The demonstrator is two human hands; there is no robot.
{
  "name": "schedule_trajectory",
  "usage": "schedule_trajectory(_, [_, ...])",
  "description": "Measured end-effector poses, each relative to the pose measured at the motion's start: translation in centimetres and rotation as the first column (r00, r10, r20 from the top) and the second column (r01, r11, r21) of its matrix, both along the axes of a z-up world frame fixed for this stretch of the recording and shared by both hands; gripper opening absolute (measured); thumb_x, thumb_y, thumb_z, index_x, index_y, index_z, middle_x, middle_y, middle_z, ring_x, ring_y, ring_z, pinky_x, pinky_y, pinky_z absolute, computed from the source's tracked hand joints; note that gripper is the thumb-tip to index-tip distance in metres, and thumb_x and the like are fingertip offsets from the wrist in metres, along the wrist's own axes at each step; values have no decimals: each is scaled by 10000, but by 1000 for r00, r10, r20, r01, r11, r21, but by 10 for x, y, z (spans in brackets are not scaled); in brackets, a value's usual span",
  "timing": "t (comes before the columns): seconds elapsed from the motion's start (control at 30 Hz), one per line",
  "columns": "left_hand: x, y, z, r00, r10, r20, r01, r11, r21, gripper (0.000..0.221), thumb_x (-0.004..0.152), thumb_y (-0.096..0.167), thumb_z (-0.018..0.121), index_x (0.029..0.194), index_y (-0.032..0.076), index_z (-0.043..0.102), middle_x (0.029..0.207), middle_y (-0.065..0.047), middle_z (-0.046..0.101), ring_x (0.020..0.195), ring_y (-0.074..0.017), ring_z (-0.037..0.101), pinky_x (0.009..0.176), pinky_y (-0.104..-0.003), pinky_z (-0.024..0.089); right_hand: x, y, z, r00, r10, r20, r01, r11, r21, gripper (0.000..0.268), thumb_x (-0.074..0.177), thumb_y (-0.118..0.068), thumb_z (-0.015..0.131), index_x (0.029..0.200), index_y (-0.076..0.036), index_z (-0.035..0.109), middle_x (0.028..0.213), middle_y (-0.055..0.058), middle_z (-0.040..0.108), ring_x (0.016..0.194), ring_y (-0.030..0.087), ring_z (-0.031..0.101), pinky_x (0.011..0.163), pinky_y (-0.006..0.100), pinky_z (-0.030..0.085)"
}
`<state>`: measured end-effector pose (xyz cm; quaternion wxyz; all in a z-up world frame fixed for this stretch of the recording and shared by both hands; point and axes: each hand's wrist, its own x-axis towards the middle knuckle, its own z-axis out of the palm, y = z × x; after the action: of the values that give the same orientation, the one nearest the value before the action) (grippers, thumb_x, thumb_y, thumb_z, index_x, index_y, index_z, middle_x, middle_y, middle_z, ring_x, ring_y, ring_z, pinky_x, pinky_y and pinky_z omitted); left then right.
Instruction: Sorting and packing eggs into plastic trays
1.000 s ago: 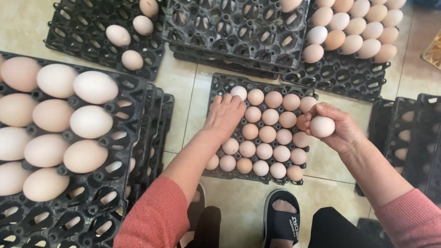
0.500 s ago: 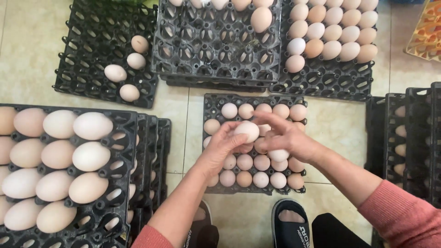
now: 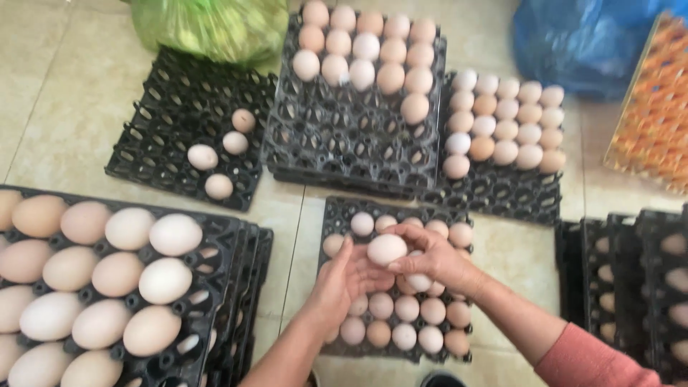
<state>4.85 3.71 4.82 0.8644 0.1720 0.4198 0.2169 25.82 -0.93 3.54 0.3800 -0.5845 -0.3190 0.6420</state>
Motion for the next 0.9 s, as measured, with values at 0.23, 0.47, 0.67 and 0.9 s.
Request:
schedule_trajectory(0.23, [-53,-25,13,990,112,-88,-118,991,-67,652,935,459,437,1475,109,539,1224,-205,760,1033,-317,719,909,-465,531,27,106,75,731,-54,680,-217,927,306,600,687,-294,904,1245,-202,706,1266,16,707,1165,157,668,1029,344,502])
schedule_trajectory(0.47, [-105,-53,-70,921,84,-379,-55,995,86,557,904,338,601,1396,87,672,1322,-104,770,1185,-229,712,977,-361,557,24,240,91,-35,99,995,-247,964,-104,391,888,-309,423,1130,-105,653,919,224,735,831,513,679,647,579,524])
schedule_trajectory(0.67, [-120,-40,-28,866,133,-482,-114,991,70,527,913,332,580,1356,70,688,1163,-129,779,1040,-245,738,887,-370,585,24,268,38,-170,-207,963,-498,862,98,541,874,-386,783,1294,-111,579,1141,212,618,875,474,654,551,573,514])
schedule_trajectory(0.9, [-130,-49,-54,830,152,-537,-102,987,122,470,921,344,581,1304,101,705,1169,-110,795,1013,-240,757,898,-380,603,38,300,-27,-52,-676,735,-803,466,372,470,952,-550,918,1081,-130,753,1081,107,628,977,350,576,640,474,465])
